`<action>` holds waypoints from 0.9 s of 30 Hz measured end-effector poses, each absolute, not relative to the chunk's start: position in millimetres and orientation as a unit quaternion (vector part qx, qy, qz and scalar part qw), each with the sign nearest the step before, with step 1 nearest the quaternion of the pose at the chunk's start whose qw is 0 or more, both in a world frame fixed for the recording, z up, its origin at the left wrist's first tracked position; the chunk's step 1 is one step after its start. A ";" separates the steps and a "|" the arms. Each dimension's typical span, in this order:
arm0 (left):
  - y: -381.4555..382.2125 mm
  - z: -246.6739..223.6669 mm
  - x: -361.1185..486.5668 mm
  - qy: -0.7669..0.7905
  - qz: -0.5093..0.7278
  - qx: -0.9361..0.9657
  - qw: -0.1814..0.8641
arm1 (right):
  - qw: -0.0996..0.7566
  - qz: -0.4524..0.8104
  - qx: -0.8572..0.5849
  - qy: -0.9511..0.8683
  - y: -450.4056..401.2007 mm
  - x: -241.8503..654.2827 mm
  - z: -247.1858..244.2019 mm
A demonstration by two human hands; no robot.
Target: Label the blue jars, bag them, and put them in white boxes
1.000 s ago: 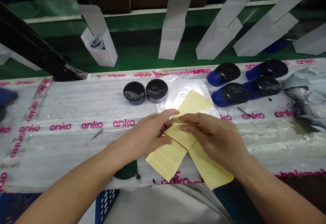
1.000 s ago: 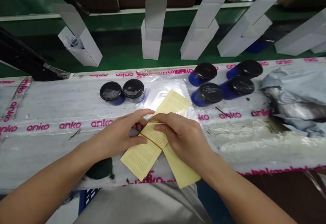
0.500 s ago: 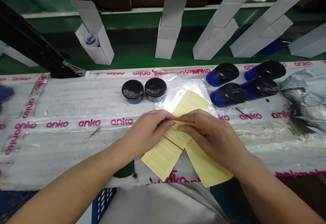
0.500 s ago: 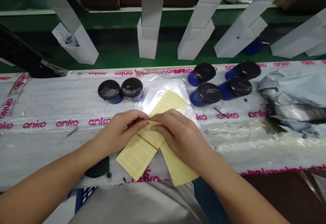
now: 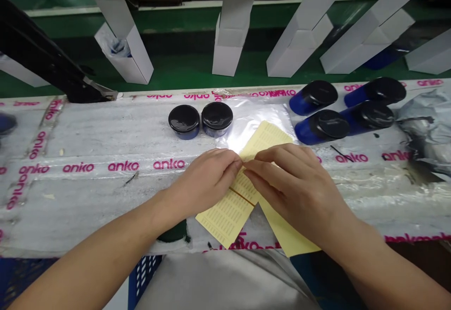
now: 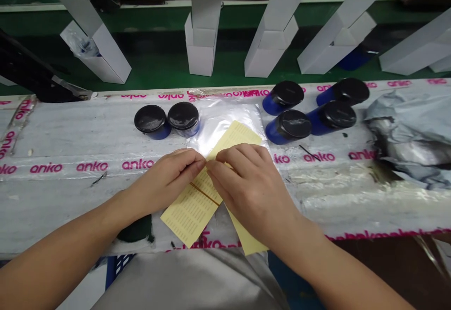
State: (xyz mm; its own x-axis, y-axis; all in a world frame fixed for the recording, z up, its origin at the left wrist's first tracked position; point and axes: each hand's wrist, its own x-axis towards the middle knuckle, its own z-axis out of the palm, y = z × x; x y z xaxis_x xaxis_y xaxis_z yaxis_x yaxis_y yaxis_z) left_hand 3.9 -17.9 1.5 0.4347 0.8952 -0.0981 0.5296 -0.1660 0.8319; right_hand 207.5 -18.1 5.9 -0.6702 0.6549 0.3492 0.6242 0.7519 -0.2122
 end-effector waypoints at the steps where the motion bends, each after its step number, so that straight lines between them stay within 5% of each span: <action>1: -17.7 2.0 3.8 0.487 0.214 0.730 0.430 | 0.206 0.031 -0.341 -0.917 -18.4 209.1 5.2; 9: -16.9 3.4 2.3 0.496 0.206 0.721 0.438 | 0.240 0.079 -0.326 -0.911 -13.2 209.3 2.0; 27: -19.1 -4.4 6.7 0.514 0.196 0.731 0.403 | 0.292 0.460 -0.437 -0.716 0.3 214.0 4.9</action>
State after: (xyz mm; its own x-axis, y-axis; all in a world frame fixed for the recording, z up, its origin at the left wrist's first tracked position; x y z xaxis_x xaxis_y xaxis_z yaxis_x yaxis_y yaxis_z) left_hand 6.7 -19.1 -4.4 0.3946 0.9098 -0.1288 0.5942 -0.1458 0.7910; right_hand 214.0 0.3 4.9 -0.4478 0.8940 0.0165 0.3564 0.1954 -0.9137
